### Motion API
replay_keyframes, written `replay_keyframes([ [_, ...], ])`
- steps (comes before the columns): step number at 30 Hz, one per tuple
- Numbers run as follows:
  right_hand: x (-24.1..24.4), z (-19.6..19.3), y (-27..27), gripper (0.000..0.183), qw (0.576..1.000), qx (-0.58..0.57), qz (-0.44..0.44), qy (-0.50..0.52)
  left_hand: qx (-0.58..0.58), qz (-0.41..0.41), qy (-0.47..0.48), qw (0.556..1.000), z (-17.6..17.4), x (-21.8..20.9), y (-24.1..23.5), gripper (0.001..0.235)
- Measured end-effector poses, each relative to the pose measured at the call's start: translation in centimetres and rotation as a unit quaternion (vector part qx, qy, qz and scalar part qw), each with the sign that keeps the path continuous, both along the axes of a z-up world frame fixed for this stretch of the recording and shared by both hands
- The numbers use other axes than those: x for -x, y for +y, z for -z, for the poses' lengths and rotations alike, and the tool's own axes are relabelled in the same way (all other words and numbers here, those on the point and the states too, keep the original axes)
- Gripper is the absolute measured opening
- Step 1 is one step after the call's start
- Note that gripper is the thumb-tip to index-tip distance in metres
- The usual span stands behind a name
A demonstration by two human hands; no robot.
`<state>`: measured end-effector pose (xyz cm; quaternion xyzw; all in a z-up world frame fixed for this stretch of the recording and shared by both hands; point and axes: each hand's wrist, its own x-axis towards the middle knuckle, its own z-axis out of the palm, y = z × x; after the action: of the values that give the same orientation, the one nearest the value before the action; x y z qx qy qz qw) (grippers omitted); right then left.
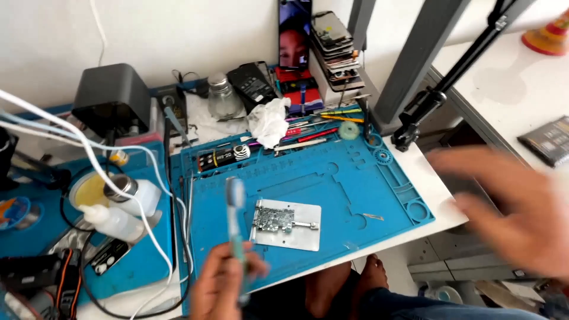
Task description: The person uses a cotton swab to wipe and clean the surface of a small circuit board placed on a blue work mat. The person holds the board with the left hand and scrubs the surface with the right hand, repeatedly moving the swab across the components.
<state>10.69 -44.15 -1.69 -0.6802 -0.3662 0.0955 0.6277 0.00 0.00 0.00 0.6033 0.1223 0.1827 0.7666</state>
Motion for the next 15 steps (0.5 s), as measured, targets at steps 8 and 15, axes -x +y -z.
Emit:
replay_keyframes([
  [8,0.6,-13.7,25.0,0.035,0.982,0.177,-0.061,0.025,0.091,0.139,-0.107,0.98,-5.7,-4.1,-4.5,0.04],
  [15,-6.4,-12.8,26.8,0.018,0.966,0.231,-0.104,-0.047,-0.107,0.065,-0.102,0.987,-5.4,-3.8,0.5,0.047],
])
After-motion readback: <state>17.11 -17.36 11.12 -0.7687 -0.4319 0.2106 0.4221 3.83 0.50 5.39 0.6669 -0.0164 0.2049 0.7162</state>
